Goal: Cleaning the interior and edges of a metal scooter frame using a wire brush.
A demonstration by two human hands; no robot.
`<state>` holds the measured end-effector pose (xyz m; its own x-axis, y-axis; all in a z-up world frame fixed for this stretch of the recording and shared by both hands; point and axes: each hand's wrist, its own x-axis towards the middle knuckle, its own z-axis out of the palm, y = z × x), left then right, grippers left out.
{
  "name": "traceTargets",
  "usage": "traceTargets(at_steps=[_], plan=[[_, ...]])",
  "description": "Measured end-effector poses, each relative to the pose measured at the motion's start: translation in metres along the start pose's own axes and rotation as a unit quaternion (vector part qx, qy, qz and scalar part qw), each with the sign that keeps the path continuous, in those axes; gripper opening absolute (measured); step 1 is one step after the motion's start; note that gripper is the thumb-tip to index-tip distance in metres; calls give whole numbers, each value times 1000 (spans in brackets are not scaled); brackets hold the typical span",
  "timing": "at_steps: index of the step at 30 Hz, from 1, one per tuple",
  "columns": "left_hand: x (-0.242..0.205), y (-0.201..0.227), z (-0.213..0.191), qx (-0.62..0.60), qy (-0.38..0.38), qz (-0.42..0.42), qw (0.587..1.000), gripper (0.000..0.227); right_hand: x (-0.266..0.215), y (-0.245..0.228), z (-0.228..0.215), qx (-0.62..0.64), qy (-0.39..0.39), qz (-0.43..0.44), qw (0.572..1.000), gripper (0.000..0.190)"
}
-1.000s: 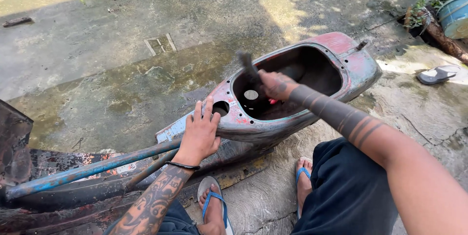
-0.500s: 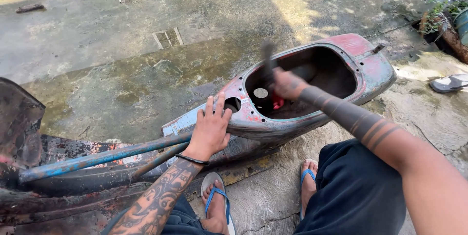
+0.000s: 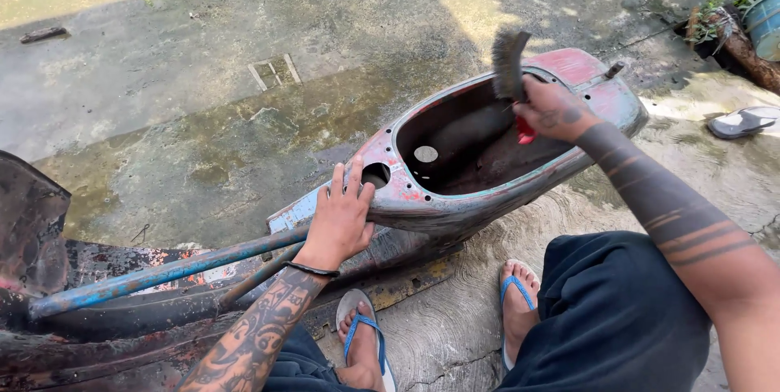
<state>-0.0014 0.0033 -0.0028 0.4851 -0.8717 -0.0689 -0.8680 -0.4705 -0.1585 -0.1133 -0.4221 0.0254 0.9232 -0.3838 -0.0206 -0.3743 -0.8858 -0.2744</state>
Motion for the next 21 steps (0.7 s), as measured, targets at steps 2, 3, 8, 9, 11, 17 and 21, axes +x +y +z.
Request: traceTargets(at_steps=[2,3,8,9,11,17,21], plan=[[-3,1,0,-1,-1,0,1000,63,-4,23,-2,-16,25,7,1000,34],[-3,-1,-2,0,1,-1,1000,67,-5,35,-4,-33,52,13,998,36],[-22,7,-21,-11,0,15,1000,84,-39,25,-36,13,95,57,994,38],[-29,13,-31,-26,4,27,999,94,-45,29,-38,21,96,77,992,38],[-42,36,-42,-58,-22,62,996,86,-55,14,-45,92,105,75,987,39],[-109,131,13,-219,-53,215,950,86,-70,-19,-63,188,113,24,975,25],[-168,205,68,-225,-39,167,959,82,-66,-30,-74,226,126,-40,965,15]])
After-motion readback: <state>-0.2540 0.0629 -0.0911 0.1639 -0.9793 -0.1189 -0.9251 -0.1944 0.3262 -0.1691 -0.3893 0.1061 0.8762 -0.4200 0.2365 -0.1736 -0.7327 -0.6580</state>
